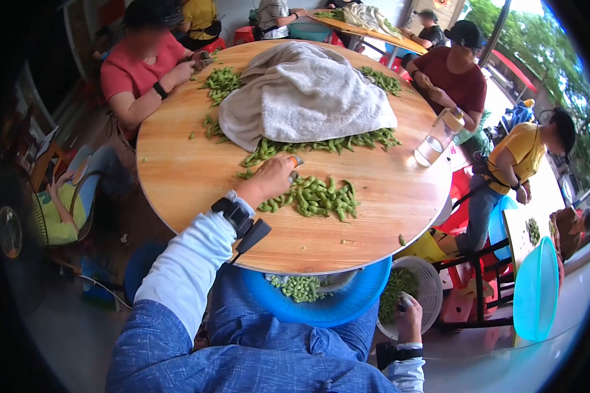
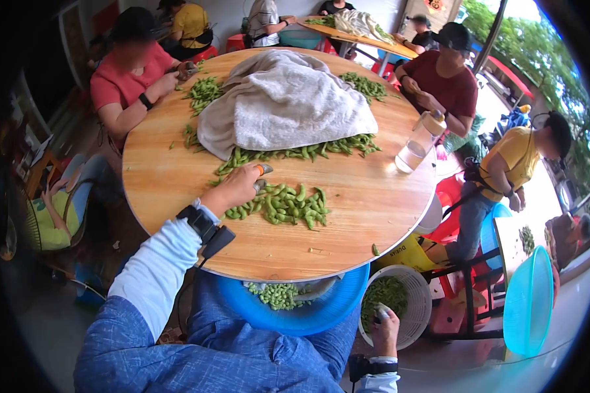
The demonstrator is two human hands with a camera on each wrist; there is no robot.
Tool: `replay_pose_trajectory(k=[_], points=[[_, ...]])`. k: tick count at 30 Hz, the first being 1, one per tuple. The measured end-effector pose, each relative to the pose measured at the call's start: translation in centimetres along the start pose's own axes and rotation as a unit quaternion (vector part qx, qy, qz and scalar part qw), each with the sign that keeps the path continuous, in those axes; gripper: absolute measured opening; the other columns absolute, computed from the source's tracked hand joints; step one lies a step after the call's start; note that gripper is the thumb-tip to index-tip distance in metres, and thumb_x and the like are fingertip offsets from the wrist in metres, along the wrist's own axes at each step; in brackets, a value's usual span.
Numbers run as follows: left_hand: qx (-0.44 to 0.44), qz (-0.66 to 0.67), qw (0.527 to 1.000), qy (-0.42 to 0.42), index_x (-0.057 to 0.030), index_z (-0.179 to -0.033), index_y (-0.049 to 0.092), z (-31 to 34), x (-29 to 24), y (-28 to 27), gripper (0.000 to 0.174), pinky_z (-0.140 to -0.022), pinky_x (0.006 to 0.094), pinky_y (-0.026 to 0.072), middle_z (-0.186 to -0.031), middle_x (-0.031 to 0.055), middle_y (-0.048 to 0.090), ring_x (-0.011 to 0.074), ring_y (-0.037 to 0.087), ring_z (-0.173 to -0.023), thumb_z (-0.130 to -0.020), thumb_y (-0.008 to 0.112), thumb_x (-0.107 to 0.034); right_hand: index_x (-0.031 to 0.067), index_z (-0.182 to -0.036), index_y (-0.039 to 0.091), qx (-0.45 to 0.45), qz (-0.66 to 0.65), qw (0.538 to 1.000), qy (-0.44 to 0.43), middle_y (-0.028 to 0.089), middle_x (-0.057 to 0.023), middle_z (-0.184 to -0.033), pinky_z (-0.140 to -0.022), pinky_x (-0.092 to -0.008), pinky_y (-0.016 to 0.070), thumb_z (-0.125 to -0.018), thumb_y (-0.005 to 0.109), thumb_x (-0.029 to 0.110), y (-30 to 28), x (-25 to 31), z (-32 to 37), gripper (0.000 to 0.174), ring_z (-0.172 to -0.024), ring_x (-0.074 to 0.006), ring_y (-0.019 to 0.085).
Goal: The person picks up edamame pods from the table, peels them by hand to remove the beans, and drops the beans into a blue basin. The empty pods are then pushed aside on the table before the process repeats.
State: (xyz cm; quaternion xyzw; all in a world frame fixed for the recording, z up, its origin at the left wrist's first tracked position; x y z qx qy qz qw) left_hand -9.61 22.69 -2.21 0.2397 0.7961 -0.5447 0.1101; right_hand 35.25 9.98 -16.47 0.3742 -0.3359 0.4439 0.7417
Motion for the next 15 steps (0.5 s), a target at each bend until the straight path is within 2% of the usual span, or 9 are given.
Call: replay_pose_trajectory(k=[3, 6, 7, 10, 11, 12, 13, 15], points=[[0.047, -0.080, 0.996, 0.001, -0.0028, -0.087, 0.058, -0.7, 0.8, 0.9, 0.023, -0.073, 0.0375, 0.0432, -0.088, 0.0202, 0.055, 0.0356, 0.053, -0.083, -0.066, 0.051, 0.000, 0.0015, -0.089, 0.057, 0.116, 0.077, 0.990, -0.028, 0.055, -0.0001, -0.070, -0.049, -0.0172, 0.0370, -0.080, 0.049, 0.007, 3.5, 0.7, 1.4, 0.013, -0.058, -0.0056, 0.048], [0.071, 0.002, 0.994, -0.078, -0.0025, -0.083, 0.057, -0.7, 2.2, 1.2, 0.019, -0.073, 0.0384, 0.0432, -0.086, 0.0199, 0.055, 0.0344, 0.054, -0.082, -0.065, 0.052, 0.001, 0.0017, -0.086, 0.058, 0.159, 0.166, 0.969, -0.087, 0.054, 0.0012, -0.069, -0.050, -0.0162, 0.0352, -0.080, 0.053, 0.011, 7.3, 2.8, 3.8, 0.013, -0.057, -0.0039, 0.045], [0.069, 0.002, 0.995, -0.070, -0.0019, -0.081, 0.056, -0.6, 1.7, 0.5, 0.017, -0.070, 0.0388, 0.0435, -0.082, 0.0190, 0.056, 0.0333, 0.055, -0.079, -0.065, 0.053, 0.000, 0.0016, -0.085, 0.060, 0.172, 0.193, 0.962, -0.089, 0.055, 0.0019, -0.068, -0.050, -0.0156, 0.0334, -0.080, 0.055, 0.014, 8.3, 3.1, 4.0, 0.014, -0.056, -0.0030, 0.044], [-0.017, -0.099, 0.994, -0.049, -0.0015, -0.080, 0.056, 0.4, -0.5, -2.1, 0.017, -0.065, 0.0387, 0.0441, -0.076, 0.0186, 0.057, 0.0344, 0.055, -0.074, -0.064, 0.056, -0.001, -0.0025, -0.091, 0.059, 0.223, 0.231, 0.935, -0.153, 0.059, -0.0022, -0.078, -0.062, -0.0187, 0.0412, -0.080, 0.055, 0.005, 12.5, 4.4, 5.8, 0.014, -0.067, -0.0073, 0.052], [-0.042, -0.118, 0.991, -0.037, -0.0011, -0.082, 0.056, 0.9, -1.5, -2.8, 0.014, -0.059, 0.0341, 0.0449, -0.073, 0.0135, 0.059, 0.0277, 0.058, -0.067, -0.069, 0.057, -0.002, -0.0033, -0.095, 0.058, 0.242, 0.231, 0.931, -0.147, 0.059, -0.0037, -0.083, -0.068, -0.0209, 0.0428, -0.080, 0.054, 0.002, 14.1, 4.8, 6.5, 0.016, -0.074, -0.0091, 0.053], [-0.029, 0.026, 0.996, -0.078, -0.0010, -0.081, 0.057, 1.9, -2.2, -3.0, 0.011, -0.058, 0.0318, 0.0448, -0.071, 0.0112, 0.059, 0.0239, 0.058, -0.065, -0.071, 0.058, -0.003, -0.0035, -0.098, 0.058, 0.284, 0.223, 0.918, -0.165, 0.059, -0.0035, -0.085, -0.069, -0.0213, 0.0425, -0.081, 0.054, 0.003, 15.9, 5.3, 7.5, 0.018, -0.076, -0.0082, 0.053], [-0.017, 0.169, 0.978, -0.118, -0.0010, -0.080, 0.057, 2.9, -3.2, -2.9, 0.008, -0.056, 0.0294, 0.0446, -0.070, 0.0089, 0.059, 0.0201, 0.057, -0.063, -0.073, 0.059, -0.005, -0.0036, -0.100, 0.056, 0.308, 0.214, 0.912, -0.166, 0.059, -0.0034, -0.086, -0.070, -0.0212, 0.0422, -0.081, 0.054, 0.004, 17.4, 5.5, 8.2, 0.020, -0.077, -0.0080, 0.052], [0.022, 0.428, 0.883, -0.191, -0.0010, -0.080, 0.057, 5.3, -5.9, -2.3, 0.007, -0.054, 0.0241, 0.0442, -0.069, 0.0046, 0.059, 0.0129, 0.056, -0.061, -0.076, 0.060, -0.007, -0.0037, -0.103, 0.054, 0.359, 0.183, 0.902, -0.158, 0.058, -0.0029, -0.087, -0.071, -0.0210, 0.0416, -0.082, 0.054, 0.006, 20.1, 5.6, 9.3, 0.024, -0.078, -0.0076, 0.052]])
Point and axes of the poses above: each hand's wrist, its own z-axis away from the middle knuckle, its own y-axis out of the palm, x = y × z, the point moved 6 cm from there along -z, towards the middle knuckle
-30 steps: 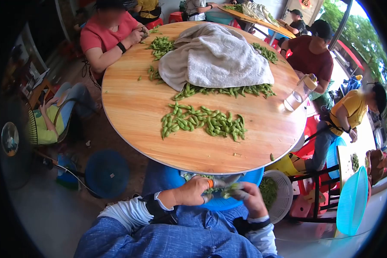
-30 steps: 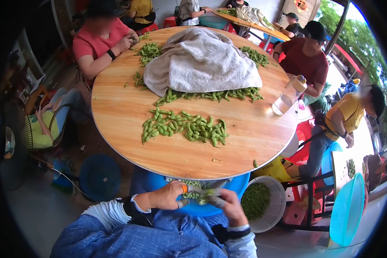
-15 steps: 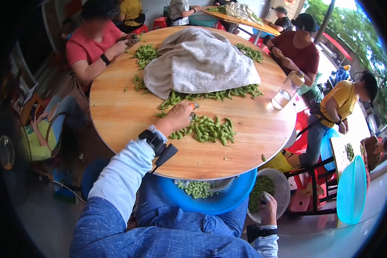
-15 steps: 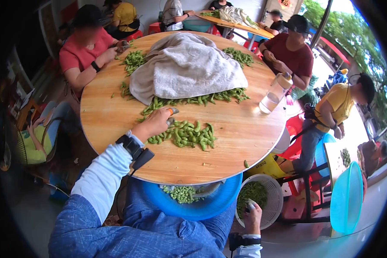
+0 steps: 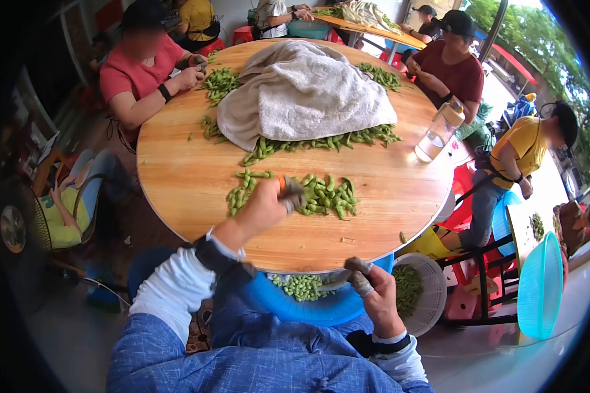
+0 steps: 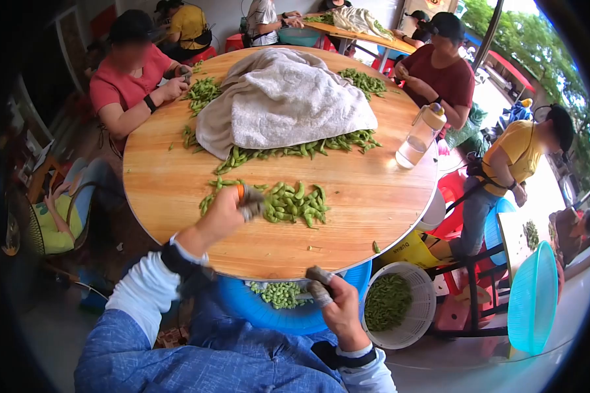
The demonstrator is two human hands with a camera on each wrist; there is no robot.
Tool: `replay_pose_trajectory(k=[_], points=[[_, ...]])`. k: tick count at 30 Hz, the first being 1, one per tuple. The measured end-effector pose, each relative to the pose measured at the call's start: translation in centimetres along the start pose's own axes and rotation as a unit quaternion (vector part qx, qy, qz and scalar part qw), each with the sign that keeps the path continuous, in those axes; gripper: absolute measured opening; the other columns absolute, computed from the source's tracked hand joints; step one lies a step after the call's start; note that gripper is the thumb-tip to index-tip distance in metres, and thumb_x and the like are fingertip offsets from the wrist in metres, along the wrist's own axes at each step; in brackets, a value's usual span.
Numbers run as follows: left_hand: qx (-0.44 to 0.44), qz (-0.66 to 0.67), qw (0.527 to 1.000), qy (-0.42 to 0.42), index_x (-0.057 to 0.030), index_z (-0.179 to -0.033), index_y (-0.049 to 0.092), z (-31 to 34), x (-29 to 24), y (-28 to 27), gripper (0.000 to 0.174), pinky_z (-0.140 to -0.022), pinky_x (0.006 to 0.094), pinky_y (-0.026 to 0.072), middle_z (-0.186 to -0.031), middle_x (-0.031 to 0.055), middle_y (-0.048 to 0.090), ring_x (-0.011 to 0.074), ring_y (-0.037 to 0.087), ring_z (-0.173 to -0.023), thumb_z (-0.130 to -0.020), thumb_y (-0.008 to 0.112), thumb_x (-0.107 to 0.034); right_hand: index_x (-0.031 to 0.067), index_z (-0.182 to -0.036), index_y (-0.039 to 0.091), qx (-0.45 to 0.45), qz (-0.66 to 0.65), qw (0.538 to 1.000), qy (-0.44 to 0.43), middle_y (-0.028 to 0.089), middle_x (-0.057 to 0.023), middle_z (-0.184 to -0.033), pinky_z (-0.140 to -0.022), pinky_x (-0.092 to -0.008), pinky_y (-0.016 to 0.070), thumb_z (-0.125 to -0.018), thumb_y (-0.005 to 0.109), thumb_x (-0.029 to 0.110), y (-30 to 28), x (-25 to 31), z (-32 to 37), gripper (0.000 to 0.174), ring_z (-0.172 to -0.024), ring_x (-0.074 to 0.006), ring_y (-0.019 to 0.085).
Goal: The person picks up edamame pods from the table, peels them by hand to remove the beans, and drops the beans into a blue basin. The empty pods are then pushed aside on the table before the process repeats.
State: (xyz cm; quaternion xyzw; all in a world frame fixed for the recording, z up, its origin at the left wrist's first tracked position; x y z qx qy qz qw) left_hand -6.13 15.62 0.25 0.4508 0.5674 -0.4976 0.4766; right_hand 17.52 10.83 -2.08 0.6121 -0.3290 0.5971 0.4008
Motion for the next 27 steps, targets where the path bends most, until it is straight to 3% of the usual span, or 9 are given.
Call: replay_pose_trajectory(k=[1, 5, 9, 12, 24, 27], points=[[0.034, 0.126, 0.990, -0.054, -0.0011, -0.080, 0.057, 1.8, 0.0, 1.4, 0.008, -0.054, 0.0211, 0.0440, -0.069, 0.0027, 0.059, 0.0094, 0.055, -0.061, -0.077, 0.060, -0.007, -0.0037, -0.105, 0.053, 0.024, -0.027, 0.999, -0.002, 0.058, -0.0026, -0.088, -0.071, -0.0209, 0.0414, -0.082, 0.054, 0.008, 1.1, 0.4, -0.4, 0.025, -0.078, -0.0074, 0.052], [0.133, 0.251, 0.945, -0.162, -0.0012, -0.081, 0.057, 7.7, 0.7, 5.1, 0.014, -0.054, 0.0217, 0.0443, -0.068, 0.0050, 0.060, 0.0100, 0.055, -0.058, -0.074, 0.065, -0.011, -0.0027, -0.106, 0.052, 0.110, -0.124, 0.985, 0.041, 0.058, -0.0009, -0.086, -0.072, -0.0202, 0.0408, -0.083, 0.054, 0.013, 4.0, 0.8, -1.2, 0.028, -0.079, -0.0071, 0.051], [0.159, 0.259, 0.939, -0.159, -0.0006, -0.080, 0.058, 9.6, 0.8, 6.0, 0.018, -0.050, 0.0198, 0.0427, -0.068, 0.0048, 0.059, 0.0092, 0.054, -0.058, -0.072, 0.067, -0.014, -0.0014, -0.090, 0.055, 0.114, -0.133, 0.982, 0.067, 0.053, 0.0001, -0.074, -0.056, -0.0188, 0.0347, -0.080, 0.058, 0.028, 4.7, 0.5, -0.5, 0.031, -0.062, -0.0063, 0.044], [0.162, 0.261, 0.938, -0.160, 0.0006, -0.082, 0.058, 10.1, 0.7, 6.4, 0.021, -0.049, 0.0190, 0.0421, -0.069, 0.0044, 0.059, 0.0089, 0.054, -0.059, -0.071, 0.068, -0.015, 0.0008, -0.091, 0.056, 0.117, -0.151, 0.977, 0.096, 0.056, 0.0015, -0.077, -0.056, -0.0178, 0.0354, -0.081, 0.055, 0.013, 4.3, 0.2, 0.3, 0.015, -0.063, -0.0043, 0.045], [0.149, 0.250, 0.943, -0.160, 0.0002, -0.080, 0.057, 10.5, 0.6, 7.0, 0.021, -0.048, 0.0183, 0.0407, -0.067, 0.0038, 0.058, 0.0079, 0.054, -0.058, -0.071, 0.068, -0.015, 0.0012, -0.088, 0.057, 0.105, -0.107, 0.984, 0.097, 0.056, 0.0027, -0.077, -0.056, -0.0180, 0.0354, -0.082, 0.054, 0.013, 4.0, 0.4, 0.9, 0.014, -0.064, -0.0038, 0.045], [0.144, 0.254, 0.944, -0.154, -0.0004, -0.078, 0.057, 10.5, 0.5, 6.9, 0.019, -0.047, 0.0184, 0.0401, -0.066, 0.0036, 0.058, 0.0077, 0.053, -0.057, -0.072, 0.067, -0.014, 0.0007, -0.090, 0.057, 0.099, -0.097, 0.986, 0.095, 0.057, 0.0018, -0.079, -0.060, -0.0189, 0.0389, -0.081, 0.054, 0.011, 3.9, 0.4, 0.8, 0.014, -0.067, -0.0046, 0.048]])
Point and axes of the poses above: each hand's wrist, its own z-axis away from the middle knuckle, its own y-axis out of the palm, x = y × z, the point moved 6 cm from there along -z, towards the middle knuckle
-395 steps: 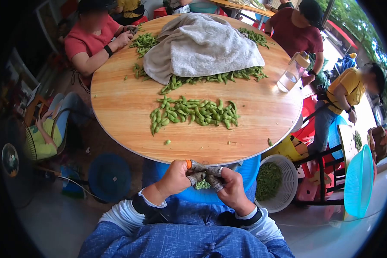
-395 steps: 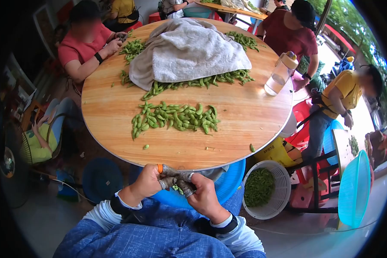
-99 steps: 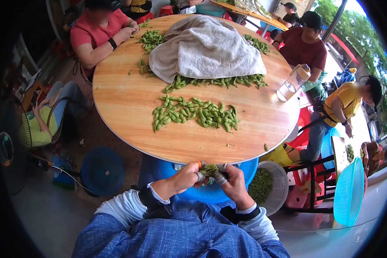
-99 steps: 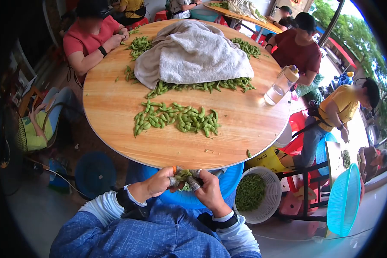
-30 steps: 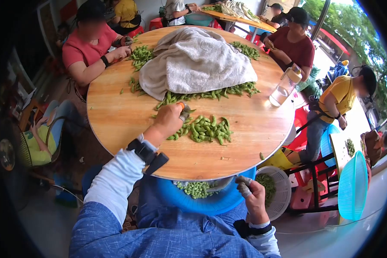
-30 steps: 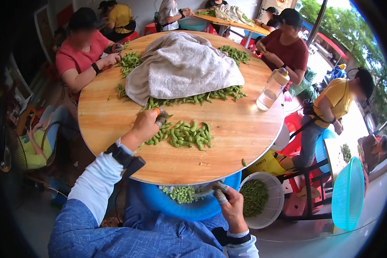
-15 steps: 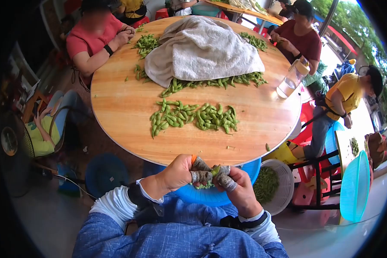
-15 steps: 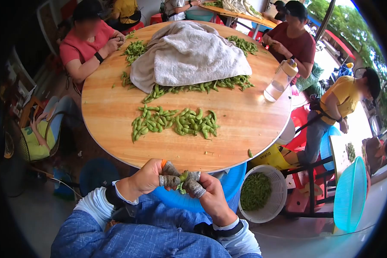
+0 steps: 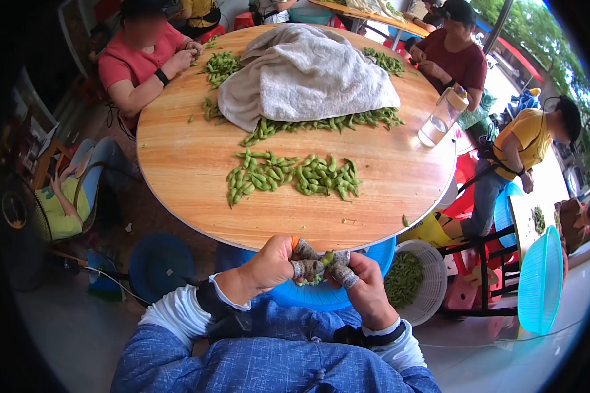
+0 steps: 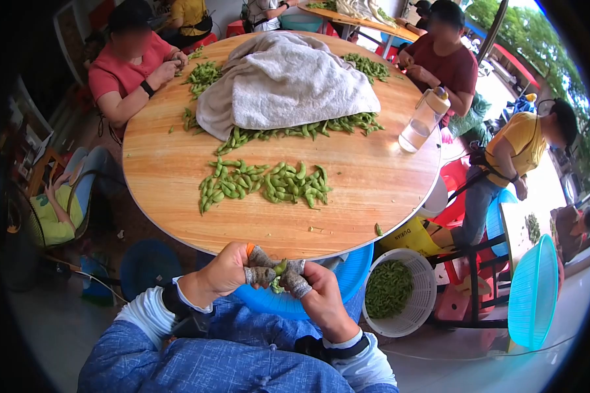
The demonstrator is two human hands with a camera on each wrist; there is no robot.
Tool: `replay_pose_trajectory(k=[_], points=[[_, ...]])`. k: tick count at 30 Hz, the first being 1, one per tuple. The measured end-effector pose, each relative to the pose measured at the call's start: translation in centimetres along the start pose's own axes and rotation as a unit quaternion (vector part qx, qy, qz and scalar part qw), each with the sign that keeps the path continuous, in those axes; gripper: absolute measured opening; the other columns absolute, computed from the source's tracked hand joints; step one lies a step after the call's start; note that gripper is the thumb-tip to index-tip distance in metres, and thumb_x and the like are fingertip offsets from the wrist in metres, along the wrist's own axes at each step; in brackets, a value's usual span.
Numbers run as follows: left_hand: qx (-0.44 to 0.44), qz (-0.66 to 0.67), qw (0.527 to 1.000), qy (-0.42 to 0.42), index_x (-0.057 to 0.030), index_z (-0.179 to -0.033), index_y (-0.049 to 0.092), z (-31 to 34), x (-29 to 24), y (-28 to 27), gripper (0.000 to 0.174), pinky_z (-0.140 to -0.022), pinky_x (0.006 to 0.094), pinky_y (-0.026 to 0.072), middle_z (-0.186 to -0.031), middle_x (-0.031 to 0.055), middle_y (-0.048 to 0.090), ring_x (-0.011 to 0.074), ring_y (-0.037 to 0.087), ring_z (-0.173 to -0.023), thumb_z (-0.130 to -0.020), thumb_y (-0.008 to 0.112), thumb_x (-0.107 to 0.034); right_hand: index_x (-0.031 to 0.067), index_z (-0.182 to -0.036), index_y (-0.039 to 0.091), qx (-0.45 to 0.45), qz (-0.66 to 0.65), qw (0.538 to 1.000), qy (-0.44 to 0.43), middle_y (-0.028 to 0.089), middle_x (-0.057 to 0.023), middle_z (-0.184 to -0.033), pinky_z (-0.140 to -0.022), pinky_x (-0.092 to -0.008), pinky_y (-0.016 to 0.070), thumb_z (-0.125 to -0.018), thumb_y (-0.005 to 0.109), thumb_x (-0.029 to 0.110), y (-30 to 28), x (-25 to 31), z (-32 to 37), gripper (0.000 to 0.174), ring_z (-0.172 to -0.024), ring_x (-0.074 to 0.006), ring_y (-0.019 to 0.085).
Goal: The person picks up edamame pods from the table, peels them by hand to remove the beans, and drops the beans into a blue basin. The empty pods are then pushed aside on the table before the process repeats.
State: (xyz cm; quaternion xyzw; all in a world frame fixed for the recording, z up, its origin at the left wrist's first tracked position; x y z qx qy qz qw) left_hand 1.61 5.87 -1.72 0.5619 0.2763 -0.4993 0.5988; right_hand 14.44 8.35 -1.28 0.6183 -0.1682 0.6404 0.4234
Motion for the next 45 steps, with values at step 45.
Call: replay_pose_trajectory(k=[45], points=[[-0.006, -0.291, 0.939, 0.183, 0.0018, -0.087, 0.055, -1.0, 1.0, -1.3, 0.016, -0.060, 0.0252, 0.0415, -0.072, 0.0042, 0.057, 0.0093, 0.051, -0.067, -0.082, 0.051, -0.013, -0.0016, -0.090, 0.057, 0.056, -0.030, 0.997, -0.051, 0.060, -0.0010, -0.081, -0.067, -0.0221, 0.0439, -0.080, 0.058, 0.012, -0.3, -1.6, -2.6, 0.017, -0.071, -0.0074, 0.054]])
Point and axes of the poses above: each hand's wrist, its own z-axis away from the middle knuckle, its own y-axis out of the palm, x = y × z, the point moved 6 cm from there along -z, towards the middle knuckle
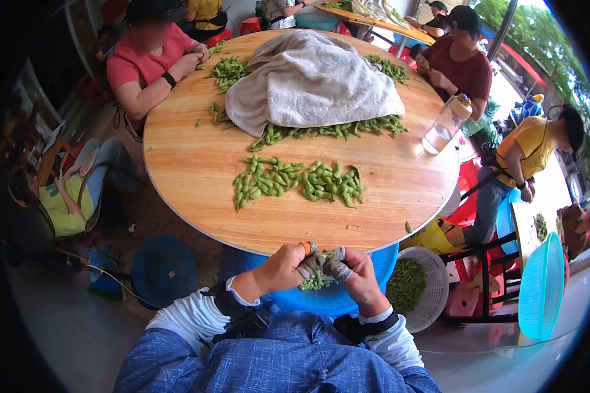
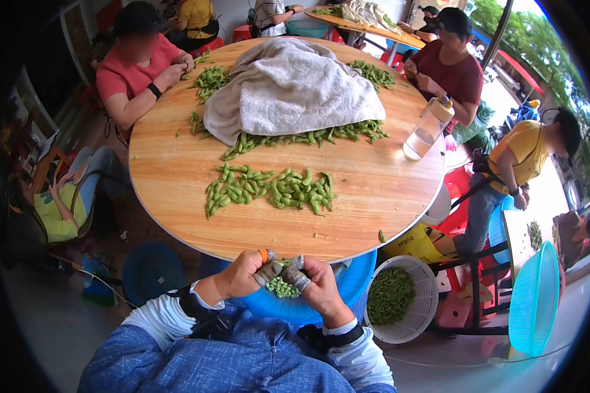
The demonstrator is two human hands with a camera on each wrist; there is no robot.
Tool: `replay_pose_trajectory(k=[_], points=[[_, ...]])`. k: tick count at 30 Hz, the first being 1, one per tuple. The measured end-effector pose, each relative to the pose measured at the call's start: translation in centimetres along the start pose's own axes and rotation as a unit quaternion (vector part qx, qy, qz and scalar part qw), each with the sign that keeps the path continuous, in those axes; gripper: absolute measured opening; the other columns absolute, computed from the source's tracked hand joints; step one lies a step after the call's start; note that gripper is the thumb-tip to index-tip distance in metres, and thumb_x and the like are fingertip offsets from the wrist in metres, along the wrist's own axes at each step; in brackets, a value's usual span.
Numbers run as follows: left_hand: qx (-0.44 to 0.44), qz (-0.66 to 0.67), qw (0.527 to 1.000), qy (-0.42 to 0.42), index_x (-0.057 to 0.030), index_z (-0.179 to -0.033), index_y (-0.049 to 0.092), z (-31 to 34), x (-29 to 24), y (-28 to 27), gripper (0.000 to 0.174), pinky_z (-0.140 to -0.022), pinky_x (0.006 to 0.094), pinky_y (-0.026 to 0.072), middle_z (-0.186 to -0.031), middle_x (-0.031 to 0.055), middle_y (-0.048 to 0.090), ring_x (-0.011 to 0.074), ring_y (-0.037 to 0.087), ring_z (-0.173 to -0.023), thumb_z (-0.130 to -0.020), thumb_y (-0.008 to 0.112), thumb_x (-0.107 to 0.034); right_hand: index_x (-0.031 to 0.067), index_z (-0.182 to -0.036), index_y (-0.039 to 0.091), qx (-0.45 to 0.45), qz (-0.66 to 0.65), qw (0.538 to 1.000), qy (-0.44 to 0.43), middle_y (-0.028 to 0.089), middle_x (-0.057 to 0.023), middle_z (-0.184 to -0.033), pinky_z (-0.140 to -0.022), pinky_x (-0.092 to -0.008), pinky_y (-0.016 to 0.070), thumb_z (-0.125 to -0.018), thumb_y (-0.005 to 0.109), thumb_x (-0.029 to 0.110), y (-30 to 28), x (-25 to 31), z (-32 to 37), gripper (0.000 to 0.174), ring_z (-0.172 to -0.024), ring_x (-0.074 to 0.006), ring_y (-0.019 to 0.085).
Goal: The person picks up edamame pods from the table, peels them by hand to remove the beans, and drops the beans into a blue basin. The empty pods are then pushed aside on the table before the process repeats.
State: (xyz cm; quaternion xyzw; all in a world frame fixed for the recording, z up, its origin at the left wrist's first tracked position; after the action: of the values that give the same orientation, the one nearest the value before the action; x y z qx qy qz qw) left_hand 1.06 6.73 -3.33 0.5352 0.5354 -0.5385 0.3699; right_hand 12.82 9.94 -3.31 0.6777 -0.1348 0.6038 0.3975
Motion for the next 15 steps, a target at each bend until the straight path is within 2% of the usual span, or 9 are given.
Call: replay_pose_trajectory(k=[3, 5, 6, 8, 9, 11, 12, 14, 15], points=[[-0.029, -0.047, 0.998, -0.044, 0.0021, -0.086, 0.055, 0.4, -0.1, 0.1, 0.014, -0.060, 0.0260, 0.0418, -0.071, 0.0072, 0.057, 0.0112, 0.052, -0.066, -0.077, 0.048, -0.006, -0.0028, -0.089, 0.057, -0.016, 0.124, 0.992, -0.017, 0.060, -0.0039, -0.079, -0.065, -0.0235, 0.0428, -0.078, 0.057, 0.005, -0.1, -0.7, 0.1, 0.013, -0.071, -0.0092, 0.053], [-0.066, -0.081, 0.993, -0.061, 0.0025, -0.087, 0.055, 0.9, 0.8, 0.2, 0.017, -0.060, 0.0265, 0.0420, -0.071, 0.0091, 0.058, 0.0130, 0.053, -0.066, -0.073, 0.046, -0.001, -0.0029, -0.085, 0.056, -0.030, 0.246, 0.967, -0.066, 0.059, -0.0079, -0.074, -0.062, -0.0251, 0.0424, -0.074, 0.057, 0.001, 0.4, -0.1, 0.2, 0.012, -0.067, -0.0123, 0.053], [-0.068, -0.080, 0.990, -0.092, 0.0027, -0.087, 0.055, 1.1, 1.2, 0.2, 0.018, -0.061, 0.0271, 0.0423, -0.071, 0.0096, 0.058, 0.0141, 0.053, -0.066, -0.072, 0.045, 0.000, -0.0030, -0.083, 0.056, -0.037, 0.305, 0.947, -0.091, 0.058, -0.0099, -0.072, -0.060, -0.0259, 0.0422, -0.072, 0.057, -0.001, 0.6, 0.2, 0.3, 0.011, -0.065, -0.0138, 0.053], [-0.071, -0.078, 0.983, -0.152, 0.0030, -0.088, 0.055, 1.4, 2.0, 0.2, 0.022, -0.062, 0.0282, 0.0427, -0.072, 0.0105, 0.058, 0.0161, 0.054, -0.067, -0.070, 0.042, 0.001, -0.0029, -0.082, 0.056, -0.040, 0.351, 0.932, -0.079, 0.057, -0.0131, -0.070, -0.059, -0.0275, 0.0422, -0.069, 0.057, -0.003, 0.6, -0.1, 0.4, 0.013, -0.063, -0.0170, 0.053], [-0.088, -0.077, 0.986, -0.121, 0.0032, -0.088, 0.055, 1.4, 2.0, 0.2, 0.022, -0.062, 0.0288, 0.0428, -0.072, 0.0105, 0.058, 0.0166, 0.055, -0.067, -0.070, 0.042, 0.001, -0.0028, -0.081, 0.056, -0.041, 0.375, 0.923, -0.073, 0.056, -0.0148, -0.070, -0.059, -0.0282, 0.0422, -0.067, 0.056, -0.004, 0.6, -0.2, 0.5, 0.014, -0.062, -0.0186, 0.053], [-0.122, -0.077, 0.988, -0.059, 0.0034, -0.087, 0.055, 1.6, 2.0, 0.5, 0.022, -0.061, 0.0301, 0.0428, -0.071, 0.0107, 0.059, 0.0175, 0.055, -0.066, -0.070, 0.041, 0.000, -0.0024, -0.082, 0.057, -0.039, 0.354, 0.931, -0.078, 0.057, -0.0149, -0.071, -0.059, -0.0284, 0.0426, -0.068, 0.056, -0.004, 0.7, -0.5, 0.6, 0.014, -0.063, -0.0196, 0.054], [-0.118, -0.073, 0.988, -0.066, 0.0034, -0.088, 0.055, 1.8, 2.3, 0.7, 0.022, -0.061, 0.0310, 0.0429, -0.071, 0.0112, 0.058, 0.0186, 0.055, -0.066, -0.070, 0.043, -0.001, -0.0022, -0.082, 0.057, -0.038, 0.342, 0.935, -0.080, 0.057, -0.0150, -0.071, -0.059, -0.0285, 0.0428, -0.068, 0.056, -0.004, 0.7, -0.6, 0.7, 0.014, -0.063, -0.0202, 0.054], [-0.108, -0.065, 0.989, -0.080, 0.0034, -0.088, 0.054, 2.0, 2.8, 1.0, 0.022, -0.060, 0.0328, 0.0432, -0.072, 0.0123, 0.058, 0.0208, 0.056, -0.064, -0.069, 0.045, -0.002, -0.0021, -0.084, 0.057, -0.041, 0.339, 0.934, -0.104, 0.058, -0.0085, -0.074, -0.062, -0.0255, 0.0428, -0.072, 0.056, -0.004, 0.4, -0.4, 1.1, 0.012, -0.067, -0.0134, 0.052], [-0.041, -0.112, 0.988, -0.100, 0.0025, -0.089, 0.055, 1.9, 2.4, 1.6, 0.022, -0.058, 0.0349, 0.0432, -0.070, 0.0143, 0.057, 0.0249, 0.056, -0.063, -0.069, 0.048, -0.005, -0.0020, -0.085, 0.057, -0.041, 0.338, 0.933, -0.117, 0.058, -0.0052, -0.075, -0.063, -0.0239, 0.0428, -0.074, 0.055, -0.004, 0.1, -0.3, 1.4, 0.011, -0.069, -0.0100, 0.051]])
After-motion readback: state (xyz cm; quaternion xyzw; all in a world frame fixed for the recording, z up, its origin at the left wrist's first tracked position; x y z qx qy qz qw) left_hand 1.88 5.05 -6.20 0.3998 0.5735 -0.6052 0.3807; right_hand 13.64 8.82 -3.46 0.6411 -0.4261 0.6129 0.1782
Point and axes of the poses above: each hand's wrist, its own z-axis away from the middle knuckle, its own y-axis out of the palm, x = y × z, the point moved 6 cm from there along -z, towards the middle knuckle
